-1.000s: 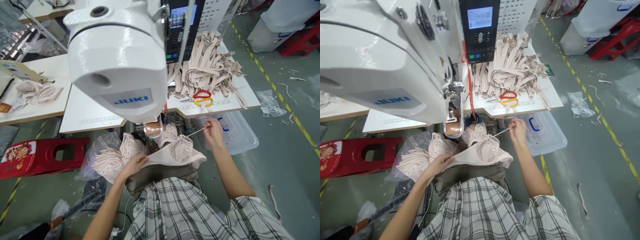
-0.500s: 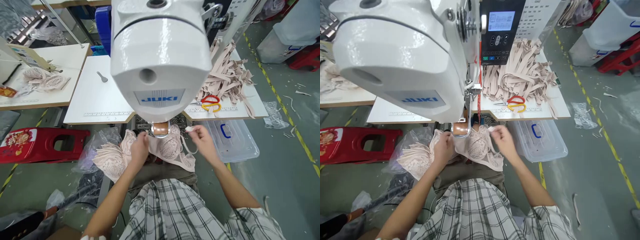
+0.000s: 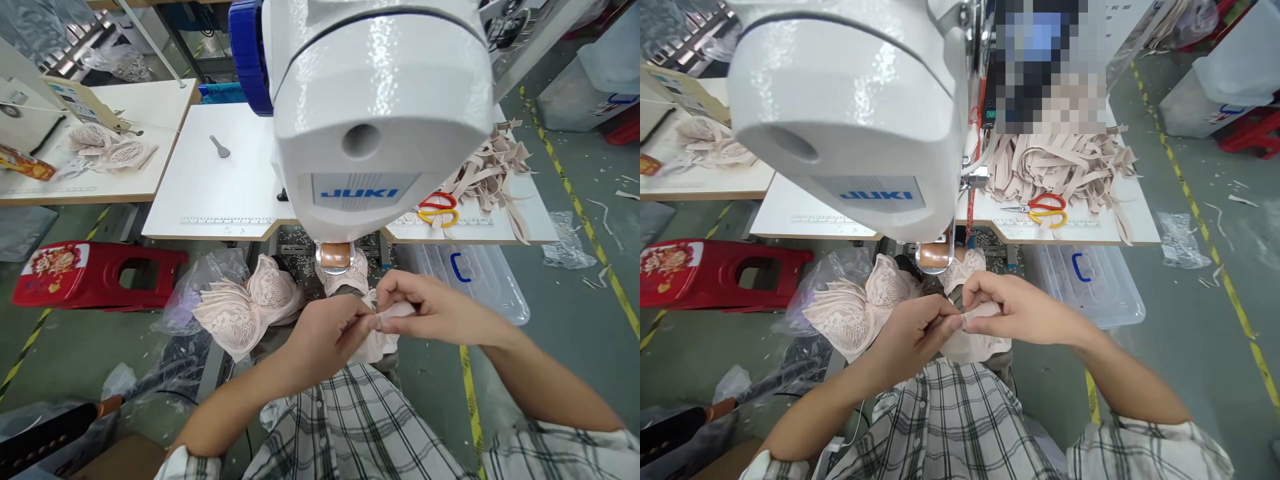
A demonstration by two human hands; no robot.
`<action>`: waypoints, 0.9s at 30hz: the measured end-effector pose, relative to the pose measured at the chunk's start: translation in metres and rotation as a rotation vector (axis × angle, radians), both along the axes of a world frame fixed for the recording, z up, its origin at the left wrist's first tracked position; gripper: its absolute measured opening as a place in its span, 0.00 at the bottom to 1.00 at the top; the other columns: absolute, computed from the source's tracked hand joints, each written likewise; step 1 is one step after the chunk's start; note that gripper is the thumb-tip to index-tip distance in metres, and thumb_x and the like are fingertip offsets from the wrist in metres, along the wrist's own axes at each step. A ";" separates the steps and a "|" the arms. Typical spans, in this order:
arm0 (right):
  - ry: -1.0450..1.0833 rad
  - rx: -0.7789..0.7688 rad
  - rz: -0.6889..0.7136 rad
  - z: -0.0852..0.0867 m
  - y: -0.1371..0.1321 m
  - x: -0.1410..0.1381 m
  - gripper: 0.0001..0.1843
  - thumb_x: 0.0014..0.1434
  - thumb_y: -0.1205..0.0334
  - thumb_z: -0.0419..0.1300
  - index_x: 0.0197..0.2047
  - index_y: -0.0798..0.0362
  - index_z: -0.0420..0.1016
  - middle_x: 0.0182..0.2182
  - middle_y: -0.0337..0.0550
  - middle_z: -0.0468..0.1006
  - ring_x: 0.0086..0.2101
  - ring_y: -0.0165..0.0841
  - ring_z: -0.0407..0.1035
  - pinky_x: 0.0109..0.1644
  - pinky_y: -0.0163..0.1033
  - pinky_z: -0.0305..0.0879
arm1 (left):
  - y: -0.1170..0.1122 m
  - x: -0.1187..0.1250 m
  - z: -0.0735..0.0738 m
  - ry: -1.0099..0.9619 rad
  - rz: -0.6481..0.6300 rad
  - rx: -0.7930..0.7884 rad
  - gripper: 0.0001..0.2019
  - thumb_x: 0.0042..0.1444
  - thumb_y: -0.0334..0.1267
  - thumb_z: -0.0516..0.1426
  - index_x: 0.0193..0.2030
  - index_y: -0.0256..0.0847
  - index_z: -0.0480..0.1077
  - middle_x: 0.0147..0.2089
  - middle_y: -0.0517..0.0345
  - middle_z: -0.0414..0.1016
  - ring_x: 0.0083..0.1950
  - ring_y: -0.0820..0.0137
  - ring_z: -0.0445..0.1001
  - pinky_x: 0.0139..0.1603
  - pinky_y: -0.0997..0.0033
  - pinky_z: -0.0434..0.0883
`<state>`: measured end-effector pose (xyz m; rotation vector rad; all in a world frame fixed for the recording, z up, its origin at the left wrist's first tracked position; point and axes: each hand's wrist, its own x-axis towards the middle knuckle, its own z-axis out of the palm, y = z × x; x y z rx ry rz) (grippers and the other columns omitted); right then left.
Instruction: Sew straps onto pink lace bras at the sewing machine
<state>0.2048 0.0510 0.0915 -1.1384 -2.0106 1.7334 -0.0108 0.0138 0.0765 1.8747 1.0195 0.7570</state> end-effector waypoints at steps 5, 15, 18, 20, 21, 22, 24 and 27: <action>-0.118 0.194 0.152 0.050 0.011 0.027 0.09 0.64 0.55 0.61 0.40 0.51 0.77 0.29 0.37 0.74 0.28 0.26 0.66 0.29 0.32 0.59 | -0.004 0.031 0.008 -0.167 0.031 0.167 0.10 0.68 0.35 0.51 0.33 0.39 0.65 0.25 0.64 0.67 0.24 0.77 0.63 0.26 0.78 0.59; -0.130 0.254 -0.173 -0.002 0.001 0.006 0.12 0.62 0.57 0.58 0.33 0.53 0.79 0.28 0.40 0.74 0.28 0.28 0.66 0.31 0.34 0.58 | 0.010 0.012 -0.016 -0.027 0.031 -0.082 0.13 0.68 0.41 0.50 0.35 0.39 0.70 0.28 0.61 0.70 0.27 0.75 0.65 0.28 0.76 0.61; -0.052 0.042 -0.188 -0.016 0.003 0.000 0.13 0.60 0.53 0.60 0.32 0.54 0.78 0.27 0.39 0.74 0.26 0.28 0.64 0.29 0.34 0.57 | 0.014 0.000 -0.021 0.022 0.015 -0.040 0.09 0.65 0.40 0.54 0.38 0.39 0.71 0.27 0.63 0.69 0.26 0.75 0.64 0.28 0.77 0.61; -0.010 -0.041 -0.167 -0.022 0.004 -0.004 0.15 0.59 0.50 0.61 0.32 0.54 0.78 0.26 0.38 0.73 0.25 0.28 0.62 0.28 0.34 0.56 | 0.016 -0.004 -0.024 0.039 -0.007 -0.039 0.10 0.65 0.39 0.53 0.34 0.39 0.69 0.24 0.65 0.65 0.25 0.77 0.61 0.27 0.77 0.59; 0.005 -0.056 -0.161 -0.024 0.004 -0.007 0.16 0.58 0.49 0.61 0.32 0.54 0.77 0.25 0.38 0.72 0.25 0.28 0.62 0.28 0.34 0.56 | 0.016 -0.005 -0.026 0.044 -0.019 -0.046 0.11 0.66 0.39 0.53 0.32 0.39 0.67 0.24 0.66 0.63 0.24 0.77 0.60 0.26 0.78 0.58; 0.018 -0.057 -0.155 -0.027 0.004 -0.010 0.16 0.58 0.48 0.62 0.32 0.54 0.77 0.25 0.37 0.72 0.25 0.28 0.62 0.28 0.34 0.56 | 0.016 -0.006 -0.027 0.045 -0.026 -0.049 0.12 0.66 0.40 0.53 0.31 0.39 0.66 0.24 0.66 0.63 0.24 0.77 0.60 0.25 0.78 0.57; 0.030 -0.027 -0.143 -0.030 0.002 -0.015 0.17 0.59 0.48 0.62 0.32 0.54 0.77 0.25 0.38 0.73 0.26 0.28 0.63 0.29 0.34 0.58 | 0.017 -0.007 -0.030 0.042 -0.024 -0.044 0.14 0.66 0.40 0.53 0.29 0.39 0.64 0.23 0.66 0.62 0.24 0.77 0.60 0.25 0.78 0.57; 0.033 0.060 -0.154 -0.032 -0.001 -0.018 0.15 0.60 0.51 0.61 0.33 0.54 0.78 0.28 0.40 0.76 0.28 0.29 0.66 0.31 0.34 0.60 | 0.018 -0.015 -0.034 0.035 -0.034 -0.056 0.14 0.66 0.38 0.52 0.28 0.39 0.65 0.23 0.65 0.64 0.24 0.77 0.61 0.25 0.78 0.58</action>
